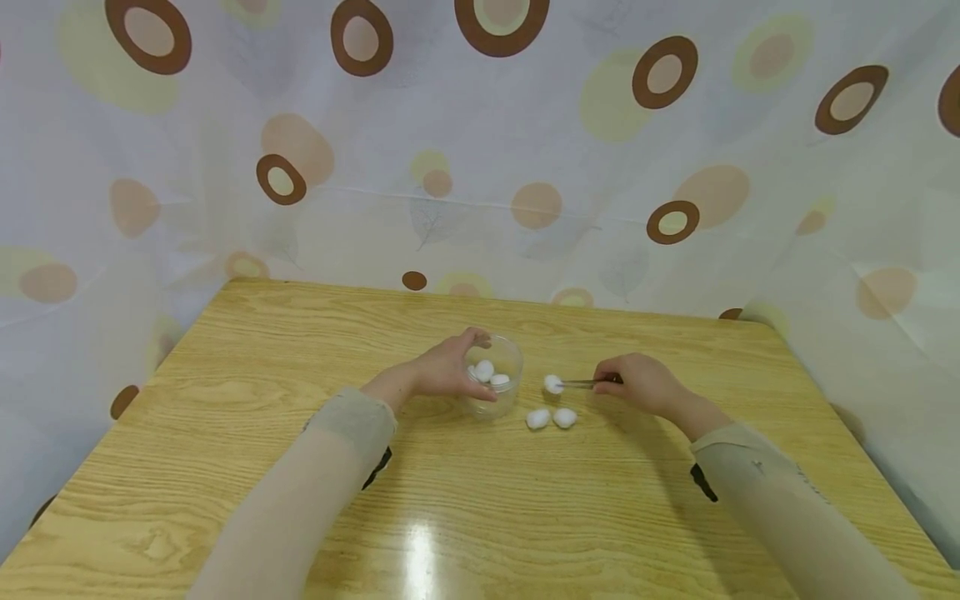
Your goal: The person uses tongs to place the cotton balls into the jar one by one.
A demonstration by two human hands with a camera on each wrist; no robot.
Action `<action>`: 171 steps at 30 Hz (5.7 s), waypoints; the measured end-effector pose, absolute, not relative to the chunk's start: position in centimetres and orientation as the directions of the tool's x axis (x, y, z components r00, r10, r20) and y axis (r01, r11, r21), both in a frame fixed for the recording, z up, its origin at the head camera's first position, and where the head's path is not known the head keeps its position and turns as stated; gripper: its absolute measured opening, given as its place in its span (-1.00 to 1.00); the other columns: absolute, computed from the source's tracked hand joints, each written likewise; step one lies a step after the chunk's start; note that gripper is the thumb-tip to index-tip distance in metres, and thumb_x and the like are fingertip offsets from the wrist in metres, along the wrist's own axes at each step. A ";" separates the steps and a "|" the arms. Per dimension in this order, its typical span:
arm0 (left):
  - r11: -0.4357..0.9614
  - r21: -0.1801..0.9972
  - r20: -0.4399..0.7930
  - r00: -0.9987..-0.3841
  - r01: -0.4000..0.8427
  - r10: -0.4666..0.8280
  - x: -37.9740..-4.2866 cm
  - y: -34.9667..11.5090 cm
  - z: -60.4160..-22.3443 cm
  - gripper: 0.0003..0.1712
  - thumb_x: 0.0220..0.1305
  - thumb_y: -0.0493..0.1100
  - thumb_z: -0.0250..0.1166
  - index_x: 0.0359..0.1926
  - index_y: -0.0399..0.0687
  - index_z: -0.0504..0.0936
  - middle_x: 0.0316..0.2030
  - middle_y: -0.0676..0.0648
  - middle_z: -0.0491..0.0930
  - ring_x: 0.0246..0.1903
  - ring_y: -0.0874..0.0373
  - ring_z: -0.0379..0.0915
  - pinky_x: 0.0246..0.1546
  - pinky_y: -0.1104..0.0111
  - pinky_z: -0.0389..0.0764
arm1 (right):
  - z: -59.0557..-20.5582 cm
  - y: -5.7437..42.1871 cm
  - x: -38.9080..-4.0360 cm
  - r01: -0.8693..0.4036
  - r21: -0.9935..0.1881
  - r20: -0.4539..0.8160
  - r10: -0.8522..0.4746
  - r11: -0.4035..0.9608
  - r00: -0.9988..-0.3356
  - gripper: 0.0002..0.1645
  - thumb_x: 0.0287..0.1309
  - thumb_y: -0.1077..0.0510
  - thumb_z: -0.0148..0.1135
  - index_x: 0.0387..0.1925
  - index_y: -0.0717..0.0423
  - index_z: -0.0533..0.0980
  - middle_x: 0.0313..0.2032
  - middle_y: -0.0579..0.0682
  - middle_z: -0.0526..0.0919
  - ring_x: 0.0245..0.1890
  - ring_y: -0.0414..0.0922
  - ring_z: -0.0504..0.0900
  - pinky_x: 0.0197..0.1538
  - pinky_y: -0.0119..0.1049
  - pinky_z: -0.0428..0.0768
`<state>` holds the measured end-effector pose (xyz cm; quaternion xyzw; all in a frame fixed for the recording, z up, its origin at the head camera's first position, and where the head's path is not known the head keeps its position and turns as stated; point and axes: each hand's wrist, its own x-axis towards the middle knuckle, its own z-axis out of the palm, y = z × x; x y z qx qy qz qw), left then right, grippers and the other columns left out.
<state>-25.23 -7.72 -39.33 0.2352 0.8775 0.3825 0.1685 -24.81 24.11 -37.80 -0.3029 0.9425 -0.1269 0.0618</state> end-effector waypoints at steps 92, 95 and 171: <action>0.640 0.677 -0.023 -0.858 0.364 0.513 -24.5 -7.7 -39.3 0.07 -0.09 0.16 0.46 0.39 0.02 0.13 0.34 0.01 0.25 0.35 0.01 0.12 0.30 0.03 0.17 | -32.5 19.3 -24.9 -0.658 -0.272 0.114 -0.656 0.702 -0.746 -0.90 0.14 0.14 0.25 -0.36 0.08 0.62 -0.46 -0.07 0.66 -0.56 -0.31 0.42 -0.44 -0.36 0.41; 0.641 0.675 -0.022 -0.858 0.366 0.513 -24.5 -7.8 -39.3 0.07 -0.08 0.16 0.46 0.39 0.01 0.13 0.34 0.00 0.25 0.35 0.00 0.12 0.30 0.02 0.17 | -32.6 19.0 -25.0 -0.652 -0.275 0.106 -0.652 0.706 -0.751 -0.90 0.13 0.12 0.26 -0.37 0.06 0.62 -0.48 -0.10 0.64 -0.57 -0.30 0.40 -0.44 -0.37 0.39; 0.640 0.692 -0.048 -0.862 0.335 0.504 -24.8 -7.6 -39.6 0.09 -0.11 0.17 0.47 0.40 0.05 0.12 0.34 0.06 0.25 0.35 0.05 0.11 0.32 0.07 0.17 | -33.9 21.1 -25.1 -0.558 -0.320 0.034 -0.579 0.765 -0.814 -0.85 0.16 0.11 0.23 -0.30 0.10 0.62 -0.44 -0.07 0.64 -0.55 -0.27 0.43 -0.44 -0.34 0.40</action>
